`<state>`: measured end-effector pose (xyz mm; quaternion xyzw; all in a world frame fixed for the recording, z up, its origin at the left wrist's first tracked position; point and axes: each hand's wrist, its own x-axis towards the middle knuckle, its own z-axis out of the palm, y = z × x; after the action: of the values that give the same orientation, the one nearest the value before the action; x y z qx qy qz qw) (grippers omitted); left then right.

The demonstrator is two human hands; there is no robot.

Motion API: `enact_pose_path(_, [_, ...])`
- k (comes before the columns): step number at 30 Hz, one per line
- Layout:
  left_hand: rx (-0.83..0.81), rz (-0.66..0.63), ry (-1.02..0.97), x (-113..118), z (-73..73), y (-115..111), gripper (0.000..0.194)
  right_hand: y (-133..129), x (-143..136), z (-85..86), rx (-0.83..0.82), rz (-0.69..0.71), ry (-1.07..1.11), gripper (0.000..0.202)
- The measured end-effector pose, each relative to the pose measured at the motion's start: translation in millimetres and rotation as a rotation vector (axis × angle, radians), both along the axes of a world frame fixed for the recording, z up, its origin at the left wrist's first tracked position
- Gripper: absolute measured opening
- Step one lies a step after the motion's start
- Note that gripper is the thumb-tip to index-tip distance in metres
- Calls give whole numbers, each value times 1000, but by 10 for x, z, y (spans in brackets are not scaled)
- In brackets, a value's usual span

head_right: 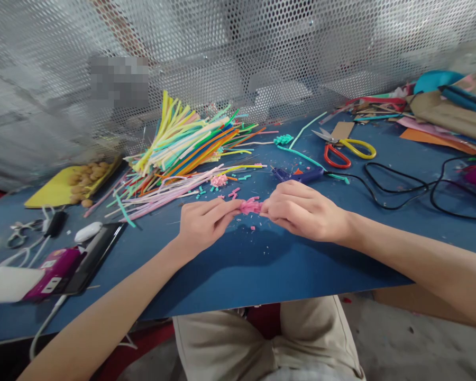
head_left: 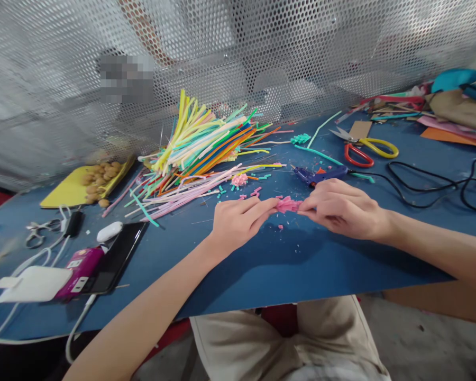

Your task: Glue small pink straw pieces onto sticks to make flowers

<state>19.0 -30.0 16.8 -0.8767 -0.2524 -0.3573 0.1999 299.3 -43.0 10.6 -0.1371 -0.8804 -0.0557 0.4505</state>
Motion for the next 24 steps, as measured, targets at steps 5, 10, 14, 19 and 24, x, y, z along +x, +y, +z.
enact_pose_path(5, [-7, -7, 0, 0, 22, -7, 16, 8, 8, 9, -3, -28, -13, 33])
enact_pose_path(10, [-16, 38, 24, -17, -8, -4, 18, 24, 4, 4, -2, -46, -5, 33])
enact_pose_path(14, [-1, 45, 24, -27, -30, 8, 19, 35, -7, -19, 0, -82, 17, 35])
enact_pose_path(19, [-30, 24, 24, -26, 4, 6, 17, 35, -15, -15, -48, -125, 46, 32])
enact_pose_path(24, [-81, 58, 49, -34, 15, 2, 17, 29, -22, 44, -71, -144, 43, 31])
